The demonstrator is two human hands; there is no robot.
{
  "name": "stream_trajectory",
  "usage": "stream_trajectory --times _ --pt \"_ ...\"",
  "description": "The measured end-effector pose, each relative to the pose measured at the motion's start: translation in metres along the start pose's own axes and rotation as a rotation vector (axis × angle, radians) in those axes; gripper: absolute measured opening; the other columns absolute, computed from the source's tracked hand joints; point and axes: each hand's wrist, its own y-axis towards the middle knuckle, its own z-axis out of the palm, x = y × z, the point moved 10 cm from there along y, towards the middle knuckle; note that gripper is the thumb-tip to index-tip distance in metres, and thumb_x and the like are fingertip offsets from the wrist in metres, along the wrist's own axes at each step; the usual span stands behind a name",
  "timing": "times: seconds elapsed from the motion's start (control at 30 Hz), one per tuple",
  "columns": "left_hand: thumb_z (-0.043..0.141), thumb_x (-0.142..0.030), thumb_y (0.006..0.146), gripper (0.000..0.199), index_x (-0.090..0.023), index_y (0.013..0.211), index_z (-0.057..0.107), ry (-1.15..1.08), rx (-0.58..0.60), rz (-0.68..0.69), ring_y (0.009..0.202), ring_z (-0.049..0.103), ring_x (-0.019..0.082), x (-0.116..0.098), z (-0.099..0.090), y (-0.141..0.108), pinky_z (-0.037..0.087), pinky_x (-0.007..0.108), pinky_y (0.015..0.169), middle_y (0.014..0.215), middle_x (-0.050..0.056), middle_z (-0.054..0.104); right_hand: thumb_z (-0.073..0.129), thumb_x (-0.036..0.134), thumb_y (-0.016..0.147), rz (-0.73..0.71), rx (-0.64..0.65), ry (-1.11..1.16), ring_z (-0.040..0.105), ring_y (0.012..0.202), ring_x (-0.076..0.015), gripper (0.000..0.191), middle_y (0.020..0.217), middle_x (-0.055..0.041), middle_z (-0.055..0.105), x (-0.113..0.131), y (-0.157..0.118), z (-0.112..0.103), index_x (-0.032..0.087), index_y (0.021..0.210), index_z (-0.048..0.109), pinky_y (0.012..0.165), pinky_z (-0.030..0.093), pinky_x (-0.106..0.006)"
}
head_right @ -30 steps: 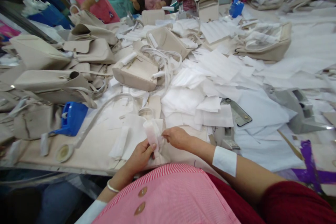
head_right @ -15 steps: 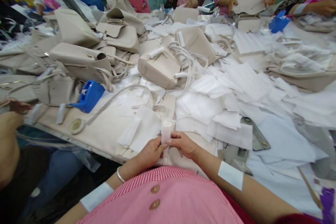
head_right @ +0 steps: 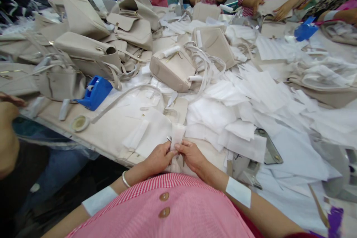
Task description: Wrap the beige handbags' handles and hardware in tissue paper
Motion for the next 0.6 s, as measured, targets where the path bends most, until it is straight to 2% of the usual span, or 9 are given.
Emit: stream_trajectory --times 0.1,0.17,0.23,0.33,0.43,0.53,0.6 --pt "0.052 -0.034 0.089 0.021 -0.018 0.098 0.064 -0.011 -0.001 0.012 0.086 0.065 0.024 -0.002 -0.001 0.000 0.048 0.033 0.077 0.091 0.009 0.072 0.072 0.025 0.065 0.005 0.115 -0.080 0.062 0.080 -0.0193 0.031 0.087 -0.0043 0.071 0.005 -0.003 0.003 0.019 0.096 0.072 0.082 0.048 -0.034" --pt "0.052 -0.033 0.089 0.021 -0.018 0.099 0.064 -0.008 0.005 0.013 0.088 0.065 0.025 -0.002 -0.001 0.000 0.048 0.033 0.079 0.092 0.009 0.072 0.070 0.022 0.063 -0.003 0.136 -0.187 0.061 0.080 -0.0180 0.034 0.088 -0.0028 0.070 0.008 -0.001 -0.002 0.019 0.097 0.071 0.080 0.047 -0.033" --pt "0.052 -0.033 0.089 0.021 -0.018 0.099 0.064 0.001 0.013 0.014 0.090 0.065 0.025 -0.003 0.000 0.001 0.048 0.033 0.080 0.094 0.010 0.072 0.067 0.021 0.064 -0.020 0.077 -0.338 0.058 0.073 -0.0156 0.027 0.080 -0.0006 0.069 0.010 0.004 -0.012 0.019 0.090 0.072 0.074 0.046 -0.029" --pt "0.052 -0.033 0.089 0.022 -0.019 0.100 0.064 0.022 0.023 0.013 0.091 0.065 0.025 -0.004 0.001 0.002 0.047 0.033 0.081 0.096 0.010 0.072 0.062 0.021 0.067 -0.032 -0.080 -0.501 0.048 0.056 -0.0116 0.009 0.057 0.0026 0.060 0.011 0.013 -0.027 0.017 0.068 0.070 0.059 0.041 -0.025" --pt "0.052 -0.032 0.089 0.021 -0.018 0.099 0.064 0.048 0.026 0.009 0.091 0.066 0.025 -0.003 0.002 0.002 0.047 0.033 0.081 0.096 0.010 0.072 0.061 0.022 0.068 -0.027 -0.126 -0.485 0.040 0.049 -0.0096 0.011 0.048 0.0036 0.052 0.008 0.018 -0.030 0.018 0.059 0.066 0.052 0.035 -0.024" --pt "0.052 -0.034 0.090 0.022 -0.018 0.099 0.064 0.072 0.024 0.000 0.090 0.066 0.025 -0.001 0.003 0.002 0.047 0.034 0.081 0.096 0.011 0.072 0.065 0.028 0.066 0.000 -0.054 -0.410 0.043 0.051 -0.0099 0.011 0.055 0.0018 0.057 0.007 0.017 -0.025 0.018 0.065 0.070 0.054 0.038 -0.024" --pt "0.051 -0.035 0.090 0.023 -0.017 0.098 0.064 0.090 0.022 -0.007 0.089 0.066 0.026 0.001 0.003 0.001 0.048 0.035 0.080 0.095 0.012 0.072 0.068 0.029 0.064 0.030 0.039 -0.334 0.049 0.056 -0.0113 0.016 0.065 -0.0009 0.064 0.009 0.013 -0.018 0.017 0.075 0.073 0.059 0.042 -0.026"
